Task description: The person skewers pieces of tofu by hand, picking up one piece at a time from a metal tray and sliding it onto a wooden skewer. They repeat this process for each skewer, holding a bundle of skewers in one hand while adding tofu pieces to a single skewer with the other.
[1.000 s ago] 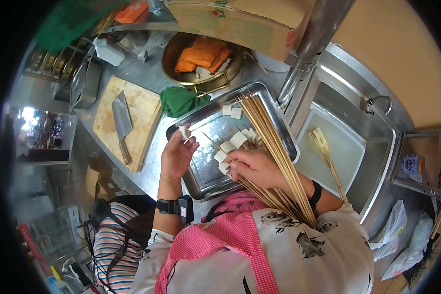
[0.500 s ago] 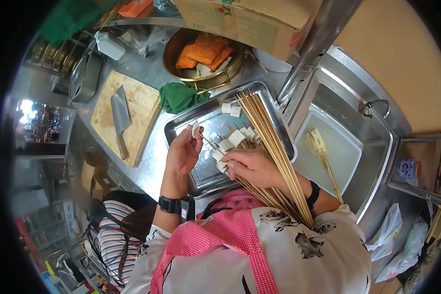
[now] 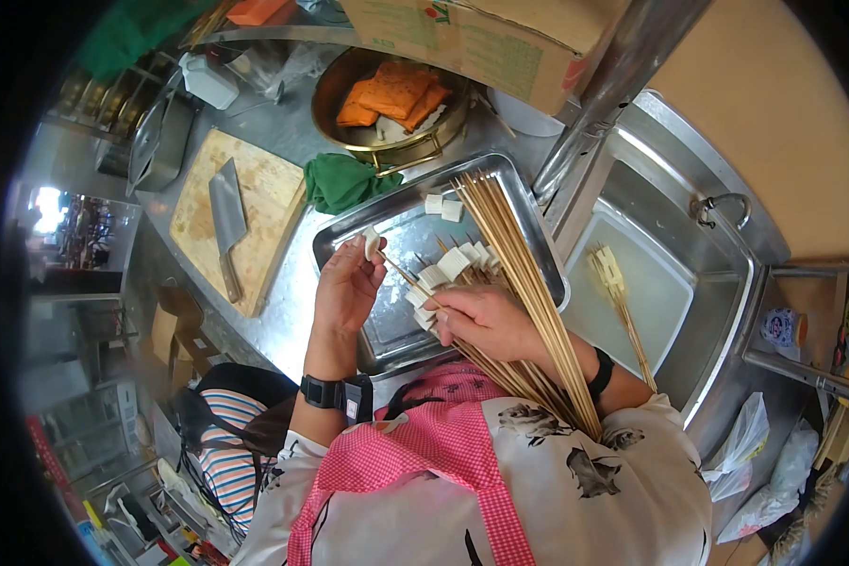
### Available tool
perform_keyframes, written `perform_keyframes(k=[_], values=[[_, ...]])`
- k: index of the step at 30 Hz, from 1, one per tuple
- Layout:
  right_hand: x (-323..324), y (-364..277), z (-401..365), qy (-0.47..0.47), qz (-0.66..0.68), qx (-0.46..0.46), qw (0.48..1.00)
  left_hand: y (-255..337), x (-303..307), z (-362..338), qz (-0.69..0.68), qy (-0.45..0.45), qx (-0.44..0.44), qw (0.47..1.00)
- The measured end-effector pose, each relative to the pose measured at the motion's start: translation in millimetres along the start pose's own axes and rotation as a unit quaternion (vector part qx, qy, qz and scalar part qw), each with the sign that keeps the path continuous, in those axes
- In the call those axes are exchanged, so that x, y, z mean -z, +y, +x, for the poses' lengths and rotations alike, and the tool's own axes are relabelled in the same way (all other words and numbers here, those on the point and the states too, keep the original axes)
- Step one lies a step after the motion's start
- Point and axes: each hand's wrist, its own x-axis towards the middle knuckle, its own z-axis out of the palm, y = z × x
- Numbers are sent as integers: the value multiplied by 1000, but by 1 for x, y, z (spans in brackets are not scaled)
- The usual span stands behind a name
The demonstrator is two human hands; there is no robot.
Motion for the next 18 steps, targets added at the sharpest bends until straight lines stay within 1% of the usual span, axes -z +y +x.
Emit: perform_keyframes(k=[4, 9, 12, 18], values=[[1, -3, 0, -1, -10, 2, 1000, -1, -2, 0, 26, 1, -18, 999], [2, -5, 1, -5, 12, -33, 999, -2, -9, -3, 101, 9, -45, 994], [1, -2, 0, 0, 7, -26, 1000, -4, -12, -7, 106, 3, -26, 994], [-1, -1, -1, 5, 44, -60, 997, -12, -19, -16, 121, -7, 7, 993]])
